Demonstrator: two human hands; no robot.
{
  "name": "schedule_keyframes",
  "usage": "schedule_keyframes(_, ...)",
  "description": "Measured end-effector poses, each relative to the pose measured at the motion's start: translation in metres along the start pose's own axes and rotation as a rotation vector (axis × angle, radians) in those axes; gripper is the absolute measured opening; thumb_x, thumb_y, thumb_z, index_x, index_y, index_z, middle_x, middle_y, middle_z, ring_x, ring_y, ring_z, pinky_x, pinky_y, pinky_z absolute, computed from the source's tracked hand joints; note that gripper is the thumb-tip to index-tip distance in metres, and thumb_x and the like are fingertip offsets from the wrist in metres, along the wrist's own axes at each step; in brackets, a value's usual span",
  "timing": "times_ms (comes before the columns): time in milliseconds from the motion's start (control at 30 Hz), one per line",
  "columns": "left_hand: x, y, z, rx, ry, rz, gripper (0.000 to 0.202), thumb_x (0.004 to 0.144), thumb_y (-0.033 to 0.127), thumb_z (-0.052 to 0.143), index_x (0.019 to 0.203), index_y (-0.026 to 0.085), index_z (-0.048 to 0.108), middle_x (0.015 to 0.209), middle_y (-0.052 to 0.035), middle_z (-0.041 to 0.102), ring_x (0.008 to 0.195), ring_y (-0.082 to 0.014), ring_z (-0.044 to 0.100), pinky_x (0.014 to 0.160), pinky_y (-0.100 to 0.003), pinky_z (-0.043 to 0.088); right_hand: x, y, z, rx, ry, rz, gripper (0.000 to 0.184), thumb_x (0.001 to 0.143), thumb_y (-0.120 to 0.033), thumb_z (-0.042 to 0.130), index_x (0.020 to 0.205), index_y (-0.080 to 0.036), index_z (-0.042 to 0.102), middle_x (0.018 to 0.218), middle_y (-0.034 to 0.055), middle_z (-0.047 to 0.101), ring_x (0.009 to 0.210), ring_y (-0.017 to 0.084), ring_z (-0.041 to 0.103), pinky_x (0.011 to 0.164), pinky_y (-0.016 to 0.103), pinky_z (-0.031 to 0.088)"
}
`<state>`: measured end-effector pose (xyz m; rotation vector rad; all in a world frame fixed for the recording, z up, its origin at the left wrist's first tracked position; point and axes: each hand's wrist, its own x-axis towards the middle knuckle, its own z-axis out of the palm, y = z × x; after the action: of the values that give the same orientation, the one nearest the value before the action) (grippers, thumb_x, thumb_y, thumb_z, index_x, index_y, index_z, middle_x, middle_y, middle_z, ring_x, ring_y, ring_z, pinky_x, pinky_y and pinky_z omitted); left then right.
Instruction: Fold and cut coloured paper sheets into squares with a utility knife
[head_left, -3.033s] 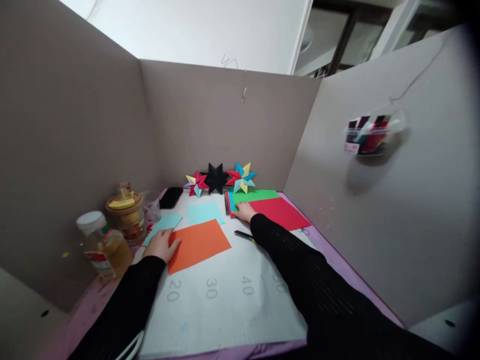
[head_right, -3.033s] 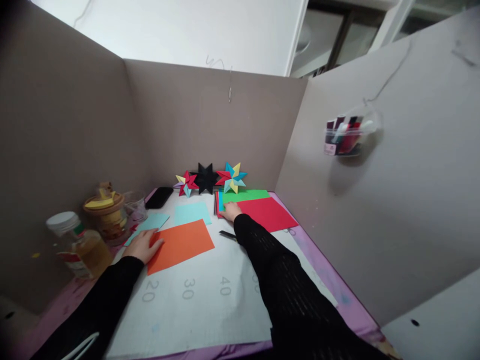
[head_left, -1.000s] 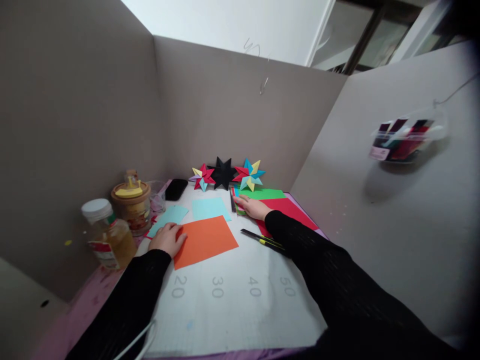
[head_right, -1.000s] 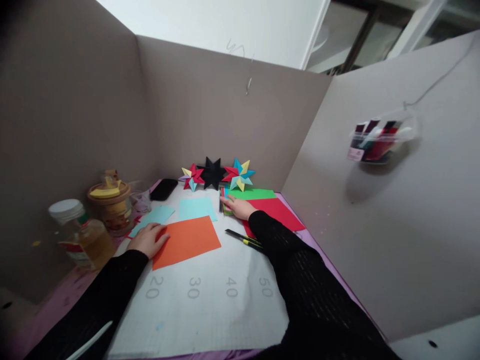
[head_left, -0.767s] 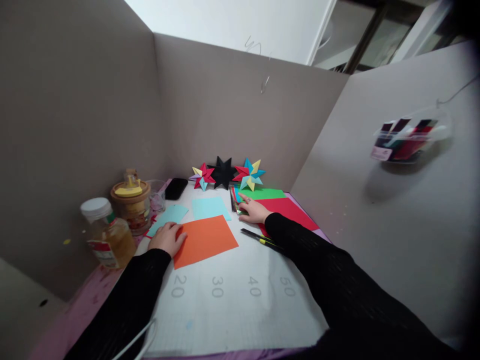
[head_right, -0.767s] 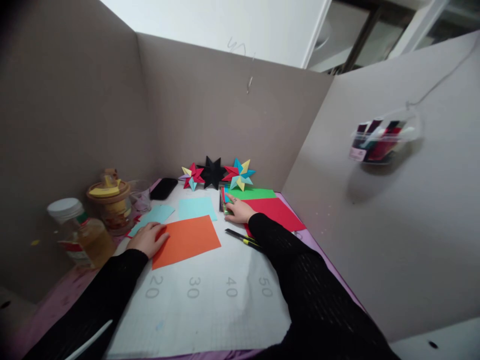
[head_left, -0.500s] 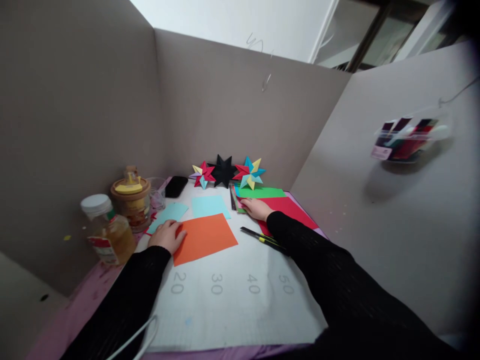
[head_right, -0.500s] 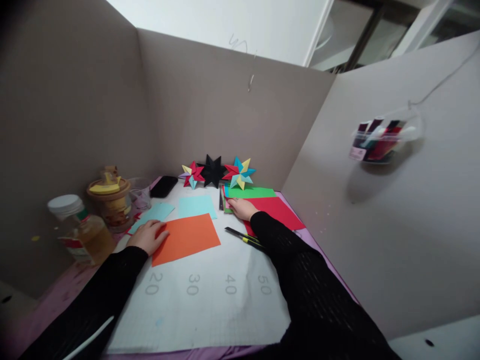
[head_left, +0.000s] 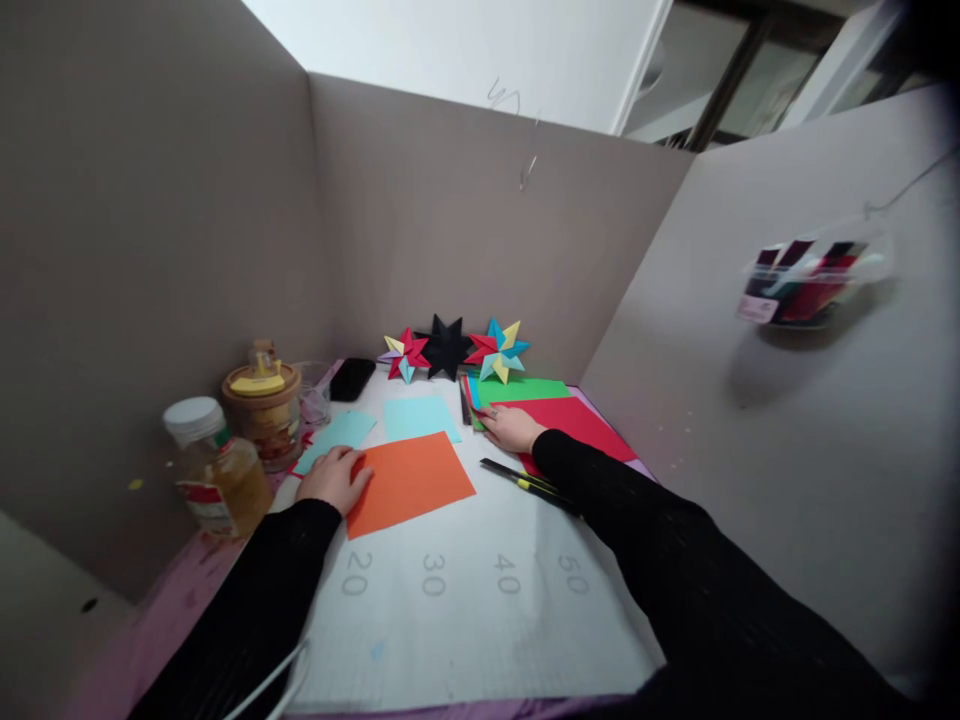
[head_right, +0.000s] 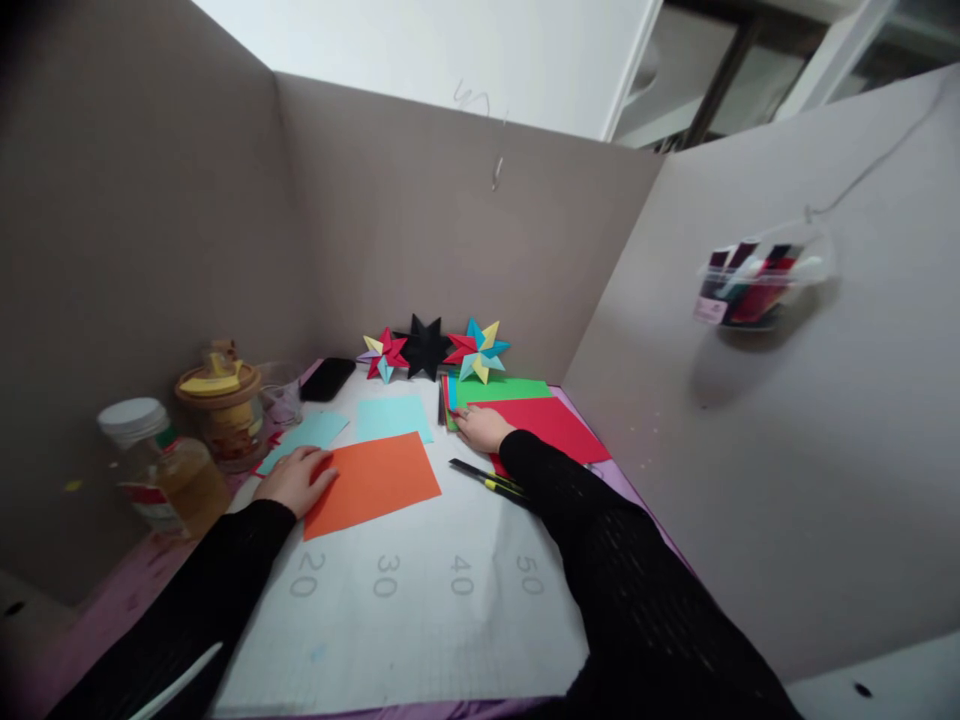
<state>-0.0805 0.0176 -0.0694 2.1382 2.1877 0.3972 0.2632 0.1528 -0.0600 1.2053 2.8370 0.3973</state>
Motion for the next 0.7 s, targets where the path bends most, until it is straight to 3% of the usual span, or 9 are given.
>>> schedule_keyframes(233, 0.000, 0.001, -0.001, 0.004, -0.003, 0.001, 0.045, 0.081, 0.044, 0.040, 0.116, 0.022, 0.058, 0.122, -0.0079, 0.054, 0.104, -0.0267, 0.052, 0.090, -0.036, 0.039, 0.005, -0.008, 0.002, -0.015, -0.021, 0.002, 0.040, 0.090, -0.017, 0.030, 0.125, -0.015, 0.048, 0.138, 0.0141, 0.039, 0.108, 0.026, 0.051, 0.083, 0.035, 0.043)
schedule_keyframes(467, -0.001, 0.000, 0.000, 0.006, -0.011, 0.016, 0.046, 0.082, 0.044, 0.039, 0.118, 0.021, 0.057, 0.123, -0.0083, 0.053, 0.105, -0.0270, 0.051, 0.092, -0.036, 0.037, 0.001, -0.001, -0.004, 0.083, 0.020, 0.145, 0.039, 0.091, -0.024, 0.033, 0.128, -0.020, 0.045, 0.138, 0.0102, 0.040, 0.113, 0.025, 0.047, 0.084, 0.032, 0.041)
schedule_keyframes(600, -0.001, -0.001, 0.001, -0.003, -0.010, 0.016, 0.046, 0.082, 0.044, 0.039, 0.118, 0.020, 0.057, 0.123, -0.0089, 0.053, 0.106, -0.0273, 0.051, 0.093, -0.037, 0.037, 0.000, 0.005, -0.006, 0.122, -0.002, 0.086, 0.032, 0.090, -0.030, 0.038, 0.115, -0.023, 0.057, 0.138, 0.0043, 0.042, 0.115, 0.024, 0.046, 0.090, 0.031, 0.038)
schedule_keyframes(700, -0.001, -0.001, 0.001, -0.007, -0.003, 0.010, 0.046, 0.082, 0.044, 0.040, 0.118, 0.021, 0.057, 0.123, -0.0090, 0.053, 0.105, -0.0281, 0.051, 0.091, -0.038, 0.038, 0.001, 0.003, -0.005, 0.078, 0.048, 0.051, 0.033, 0.090, -0.033, 0.038, 0.107, -0.019, 0.062, 0.134, 0.0085, 0.046, 0.112, 0.025, 0.048, 0.090, 0.033, 0.038)
